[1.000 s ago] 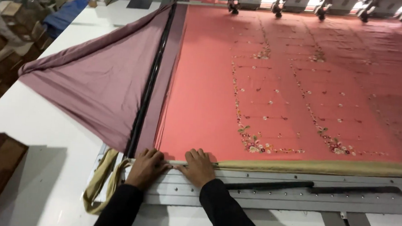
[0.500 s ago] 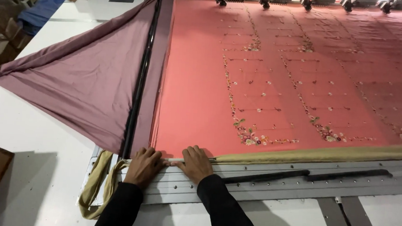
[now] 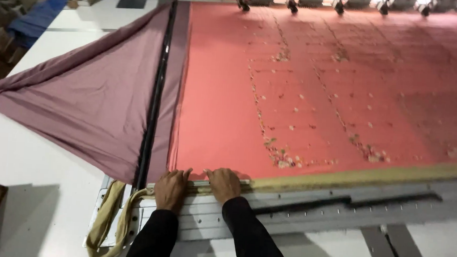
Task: The person adjusts a large piece of pink floral fabric on an industrial embroidery machine, smoothing it along the edge and securing it with a metal bar. They then fold a section of the fabric over the bar and walk away from the machine.
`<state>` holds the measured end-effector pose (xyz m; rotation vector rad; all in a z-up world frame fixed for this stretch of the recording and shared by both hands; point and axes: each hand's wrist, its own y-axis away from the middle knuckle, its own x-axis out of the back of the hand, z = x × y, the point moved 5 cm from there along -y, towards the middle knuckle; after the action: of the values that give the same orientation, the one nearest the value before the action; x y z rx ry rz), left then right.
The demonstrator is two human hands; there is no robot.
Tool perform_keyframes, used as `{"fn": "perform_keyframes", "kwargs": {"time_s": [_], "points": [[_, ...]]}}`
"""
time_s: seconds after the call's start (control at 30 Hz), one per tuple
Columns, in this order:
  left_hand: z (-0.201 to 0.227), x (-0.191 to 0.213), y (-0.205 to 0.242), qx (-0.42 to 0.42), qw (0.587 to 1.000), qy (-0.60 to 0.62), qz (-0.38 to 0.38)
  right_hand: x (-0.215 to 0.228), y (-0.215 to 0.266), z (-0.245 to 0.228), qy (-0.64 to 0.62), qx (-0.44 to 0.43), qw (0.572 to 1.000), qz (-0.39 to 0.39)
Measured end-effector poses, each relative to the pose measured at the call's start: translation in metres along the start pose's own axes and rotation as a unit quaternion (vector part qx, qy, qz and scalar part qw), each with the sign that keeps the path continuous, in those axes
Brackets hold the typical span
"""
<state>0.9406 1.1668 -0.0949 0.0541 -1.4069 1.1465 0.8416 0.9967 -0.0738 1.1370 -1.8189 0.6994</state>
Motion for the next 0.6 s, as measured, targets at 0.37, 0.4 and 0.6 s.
{"fn": "perform_keyframes", "kwargs": {"time_s": [0.37,0.4,0.6], "points": [[0.049,0.092,0.020,-0.056,0.994,-0.022,0.095,0.087,0.046,-0.040,-0.088,-0.019,0.992,-0.087],[0.056,0.112,0.031,-0.036,0.996,-0.014,0.086,0.086,0.053,-0.037,-0.097,-0.026,0.991,-0.084],[0.085,0.109,0.054,-0.048,0.998,-0.010,0.031,0.085,0.068,-0.010,-0.133,-0.060,0.984,-0.106]]}}
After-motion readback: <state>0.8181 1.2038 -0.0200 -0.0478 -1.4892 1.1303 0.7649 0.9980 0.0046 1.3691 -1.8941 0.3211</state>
